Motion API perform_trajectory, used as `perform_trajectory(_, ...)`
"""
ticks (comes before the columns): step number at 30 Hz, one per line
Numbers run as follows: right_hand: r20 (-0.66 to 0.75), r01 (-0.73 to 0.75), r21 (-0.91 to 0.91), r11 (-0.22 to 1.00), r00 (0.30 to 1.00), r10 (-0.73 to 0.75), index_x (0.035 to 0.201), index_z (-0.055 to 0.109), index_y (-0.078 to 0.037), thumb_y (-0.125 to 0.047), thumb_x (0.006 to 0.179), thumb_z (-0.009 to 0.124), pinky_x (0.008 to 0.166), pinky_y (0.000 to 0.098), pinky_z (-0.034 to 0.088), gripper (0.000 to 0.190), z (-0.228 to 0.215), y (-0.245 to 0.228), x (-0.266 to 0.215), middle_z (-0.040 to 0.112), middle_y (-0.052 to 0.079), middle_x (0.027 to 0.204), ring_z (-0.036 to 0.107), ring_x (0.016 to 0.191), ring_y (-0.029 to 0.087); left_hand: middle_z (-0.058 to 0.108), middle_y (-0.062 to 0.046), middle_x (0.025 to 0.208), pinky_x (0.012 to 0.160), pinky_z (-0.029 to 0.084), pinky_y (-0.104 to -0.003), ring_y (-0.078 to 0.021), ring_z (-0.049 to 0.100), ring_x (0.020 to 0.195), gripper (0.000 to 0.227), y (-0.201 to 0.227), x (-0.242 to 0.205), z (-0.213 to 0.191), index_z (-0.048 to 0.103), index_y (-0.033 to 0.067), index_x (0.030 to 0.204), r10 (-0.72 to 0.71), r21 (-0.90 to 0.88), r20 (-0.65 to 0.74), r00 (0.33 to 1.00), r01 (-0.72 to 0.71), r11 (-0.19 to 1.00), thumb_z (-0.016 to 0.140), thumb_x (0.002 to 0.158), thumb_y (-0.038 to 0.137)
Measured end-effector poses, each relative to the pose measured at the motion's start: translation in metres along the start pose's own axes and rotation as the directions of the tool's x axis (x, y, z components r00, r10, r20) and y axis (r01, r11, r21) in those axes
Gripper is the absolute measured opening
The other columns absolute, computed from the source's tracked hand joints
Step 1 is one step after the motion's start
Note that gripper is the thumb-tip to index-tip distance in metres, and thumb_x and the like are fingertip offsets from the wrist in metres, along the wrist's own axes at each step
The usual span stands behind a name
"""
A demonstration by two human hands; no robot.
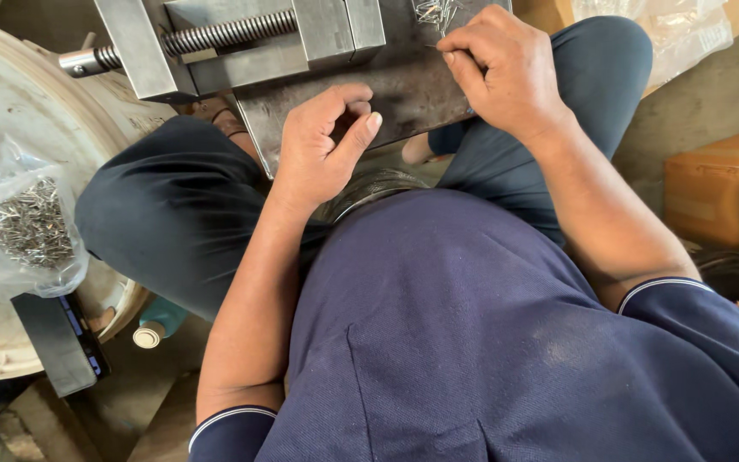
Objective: The person sits cross-legged on the floor and assembles small metal parts by hand. They pick up individual pieces from a pile and fit them into a metal jig or fixture, occasionally adjusting the fixture's screw mechanism.
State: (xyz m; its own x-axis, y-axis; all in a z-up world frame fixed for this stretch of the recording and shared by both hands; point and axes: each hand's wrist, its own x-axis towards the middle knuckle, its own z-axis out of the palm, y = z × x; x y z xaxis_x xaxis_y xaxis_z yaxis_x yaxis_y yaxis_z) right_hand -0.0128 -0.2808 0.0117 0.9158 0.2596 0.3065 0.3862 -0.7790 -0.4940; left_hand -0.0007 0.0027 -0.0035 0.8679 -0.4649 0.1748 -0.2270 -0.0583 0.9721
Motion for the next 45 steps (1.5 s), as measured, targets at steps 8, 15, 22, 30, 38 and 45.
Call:
perform_trajectory(8, 0.081, 0.012, -0.038, 0.999, 0.997, -0.008, 0.108, 0.074, -0.004, -0.003, 0.100, 0.075, 0.075, 0.0366, 0.053, 0.007, -0.006, 0.000, 0.006, 0.065, 0.007, 0.098, 0.066, 0.087, 0.025, 0.068, -0.005, 0.093, 0.072, 0.052, -0.027, -0.0135, 0.063, 0.079, 0.022, -0.002, 0.000, 0.000, 0.067, 0.0002, 0.119, 0.021, 0.066, -0.005, 1.000, -0.020, 0.998, 0.074, 0.102, 0.013)
perform_trajectory(15, 0.162, -0.193, 0.259, 0.946, 0.975, 0.154, 0.110, 0.071, -0.003, -0.005, 0.103, 0.076, 0.067, 0.0296, 0.047, 0.008, -0.001, -0.015, 0.011, 0.060, 0.007, 0.097, 0.058, 0.073, 0.015, 0.068, -0.007, 0.092, 0.072, 0.053, -0.030, -0.0172, 0.064, 0.078, 0.025, 0.005, 0.002, -0.001, 0.065, 0.0017, 0.122, 0.018, 0.080, -0.011, 1.000, -0.017, 0.997, 0.072, 0.100, 0.013)
perform_trajectory(22, 0.653, -0.686, 0.725, 0.054, 0.710, 0.263, 0.109, 0.068, -0.005, -0.009, 0.104, 0.068, 0.058, 0.0166, 0.042, 0.007, 0.016, -0.044, 0.006, 0.062, -0.002, 0.080, 0.051, 0.062, 0.002, 0.070, -0.011, 0.096, 0.080, 0.052, -0.039, -0.0314, 0.067, 0.090, 0.017, 0.001, 0.002, -0.002, 0.067, 0.0048, 0.115, 0.136, 0.212, 0.042, 0.990, -0.142, 0.967, 0.070, 0.103, 0.016)
perform_trajectory(30, 0.239, -0.285, 0.705, 0.649, 0.957, 0.161, 0.110, 0.066, 0.001, -0.006, 0.107, 0.068, 0.076, 0.0232, 0.050, 0.008, 0.023, -0.075, 0.019, 0.061, 0.000, 0.105, 0.059, 0.089, 0.007, 0.068, -0.007, 0.081, 0.068, 0.053, -0.033, -0.0194, 0.065, 0.071, 0.014, 0.003, 0.003, -0.008, 0.068, 0.0043, 0.102, -0.119, -0.043, 0.064, 0.991, 0.122, 0.992, 0.064, 0.106, 0.017)
perform_trajectory(38, -0.071, 0.108, 0.226, 0.968, 0.993, -0.095, 0.108, 0.069, 0.000, -0.002, 0.108, 0.073, 0.072, 0.0272, 0.052, 0.005, -0.003, -0.062, 0.073, 0.066, 0.010, 0.099, 0.066, 0.082, 0.018, 0.065, -0.007, 0.083, 0.067, 0.051, -0.030, -0.0157, 0.061, 0.071, 0.025, 0.009, 0.001, -0.009, 0.066, 0.0014, 0.116, -0.066, -0.026, 0.005, 0.998, 0.066, 0.997, 0.070, 0.100, 0.020)
perform_trajectory(45, -0.059, 0.133, 0.195, 0.972, 0.991, -0.123, 0.111, 0.069, 0.001, -0.001, 0.109, 0.074, 0.077, 0.0290, 0.055, 0.005, 0.007, -0.055, 0.101, 0.068, 0.009, 0.100, 0.069, 0.084, 0.017, 0.064, -0.007, 0.081, 0.068, 0.051, -0.031, -0.0171, 0.061, 0.072, 0.024, 0.006, 0.000, -0.010, 0.067, 0.0022, 0.114, -0.057, -0.015, 0.007, 0.998, 0.057, 0.998, 0.072, 0.099, 0.020)
